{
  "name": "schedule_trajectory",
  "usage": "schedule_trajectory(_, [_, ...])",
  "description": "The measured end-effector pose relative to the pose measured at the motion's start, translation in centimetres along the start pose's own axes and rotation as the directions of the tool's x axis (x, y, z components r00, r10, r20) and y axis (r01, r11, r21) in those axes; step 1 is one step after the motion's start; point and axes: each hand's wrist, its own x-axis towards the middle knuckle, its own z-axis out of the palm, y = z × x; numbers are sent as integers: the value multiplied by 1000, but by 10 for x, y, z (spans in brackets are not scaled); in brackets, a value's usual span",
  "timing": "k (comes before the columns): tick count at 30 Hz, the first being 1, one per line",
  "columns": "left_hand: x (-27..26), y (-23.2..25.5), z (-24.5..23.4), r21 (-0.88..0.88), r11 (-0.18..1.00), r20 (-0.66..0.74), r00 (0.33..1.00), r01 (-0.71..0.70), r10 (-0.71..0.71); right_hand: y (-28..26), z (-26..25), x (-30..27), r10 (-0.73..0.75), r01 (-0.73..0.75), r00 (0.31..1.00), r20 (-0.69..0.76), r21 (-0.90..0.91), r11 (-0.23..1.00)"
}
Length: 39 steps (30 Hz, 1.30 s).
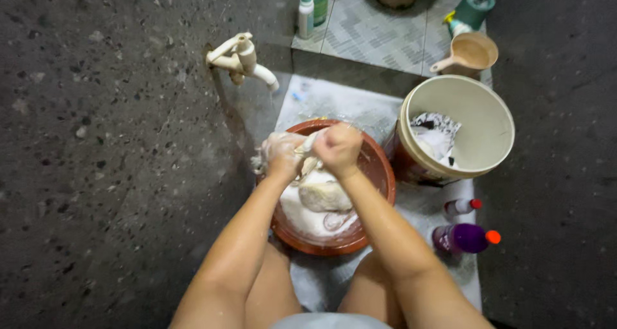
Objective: The person washes shoes by hand in a basin with soapy water, scrubbing different parts of the footwear and rinsing them under a running tap.
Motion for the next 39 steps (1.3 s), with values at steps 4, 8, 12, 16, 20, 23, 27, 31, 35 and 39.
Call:
schedule_trajectory(4, [-5, 11, -12, 42, 999, 2, 1000, -30, 30, 27, -1, 5, 224, -224, 975, -12, -62, 973])
schedule_trajectory(8, [-14, -15, 21, 140, 977, 31, 987, -158, 156, 56, 3, -5, 338, -333, 941, -7, -191, 923])
schedule_trajectory(12, [-17, -62, 59, 49, 970, 67, 969, -240, 236, 25, 20, -3, 137, -141, 986, 93, 29, 990])
schedule_trajectory(16, [-13, -68, 64, 57, 989, 87, 987, -138, 133, -10, 30, -8, -126, 142, 983, 132, -121, 982])
schedule_trajectory(20, [-14, -29, 23, 232, 959, -148, 969, -161, 199, 28, -6, 8, 237, -221, 968, 79, -177, 959])
schedule_trajectory(23, [-5, -6, 10, 217, 965, -59, 985, -148, 164, 12, -4, 11, 89, -84, 994, 57, -91, 992])
schedule_trajectory(27, [4, -8, 9, 274, 959, 190, 982, -69, 17, -20, 5, -7, -126, 142, 979, 160, -92, 986])
schedule_trajectory(31, [-11, -10, 11, 100, 978, -39, 981, -185, 189, 39, 3, -10, 105, -101, 994, 19, -129, 986])
schedule_trajectory(35, [-7, -18, 17, -39, 995, -43, 995, -88, 86, 50, 3, -8, 375, -375, 927, -23, 1, 927])
schedule_trajectory(39, [-4, -32, 29, -84, 996, -71, 997, -8, 2, 41, 17, -10, 114, -109, 991, -63, 74, 991])
